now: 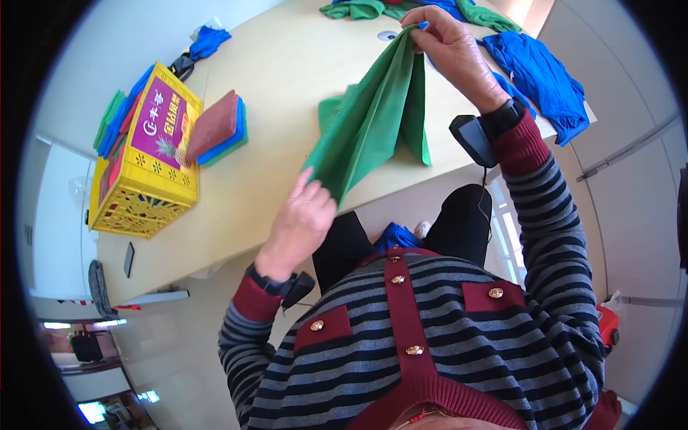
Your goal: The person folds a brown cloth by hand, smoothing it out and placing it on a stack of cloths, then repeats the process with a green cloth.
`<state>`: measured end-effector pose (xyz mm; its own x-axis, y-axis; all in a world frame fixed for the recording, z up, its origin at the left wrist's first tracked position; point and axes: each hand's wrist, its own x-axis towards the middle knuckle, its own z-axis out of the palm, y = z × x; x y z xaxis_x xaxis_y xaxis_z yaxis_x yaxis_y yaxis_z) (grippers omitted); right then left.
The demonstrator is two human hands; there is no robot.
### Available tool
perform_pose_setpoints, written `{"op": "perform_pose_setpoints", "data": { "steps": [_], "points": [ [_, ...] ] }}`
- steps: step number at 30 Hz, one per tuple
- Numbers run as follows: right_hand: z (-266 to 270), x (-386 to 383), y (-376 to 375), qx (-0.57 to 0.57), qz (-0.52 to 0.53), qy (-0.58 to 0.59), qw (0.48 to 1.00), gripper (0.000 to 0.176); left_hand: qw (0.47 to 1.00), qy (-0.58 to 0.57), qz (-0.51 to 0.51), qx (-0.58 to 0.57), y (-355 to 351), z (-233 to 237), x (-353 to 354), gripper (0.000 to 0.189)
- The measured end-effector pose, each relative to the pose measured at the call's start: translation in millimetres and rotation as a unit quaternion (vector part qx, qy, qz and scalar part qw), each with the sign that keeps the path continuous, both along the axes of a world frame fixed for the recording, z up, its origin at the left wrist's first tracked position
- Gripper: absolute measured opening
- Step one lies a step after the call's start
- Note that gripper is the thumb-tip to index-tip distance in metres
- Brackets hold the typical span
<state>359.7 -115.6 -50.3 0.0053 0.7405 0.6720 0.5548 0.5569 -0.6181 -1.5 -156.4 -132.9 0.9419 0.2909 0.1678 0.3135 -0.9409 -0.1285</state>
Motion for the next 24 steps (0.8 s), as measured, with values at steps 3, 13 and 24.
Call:
{"op": "perform_pose_setpoints", "data": {
  "steps": [3, 13, 24],
  "points": [
    [15.7, 29.0, -9.3, 0.003, 0.015, 0.043, 0.999, 0.013, 0.989, -0.140, 0.040, 0.035, 1.9, 59.1, -15.6, 0.018],
    [46.0, 49.5, -49.3, 0.060, -0.038, 0.020, 0.997, 0.016, 0.954, -0.272, 0.088, 0.087, 26.0, 137.6, -34.4, 0.018],
    [54.2, 49.6, -80.7, -0.002, 0.016, 0.099, 0.995, 0.019, 0.846, -0.455, 0.104, -0.256, 28.6, 136.0, -51.8, 0.015]
  ]
}}
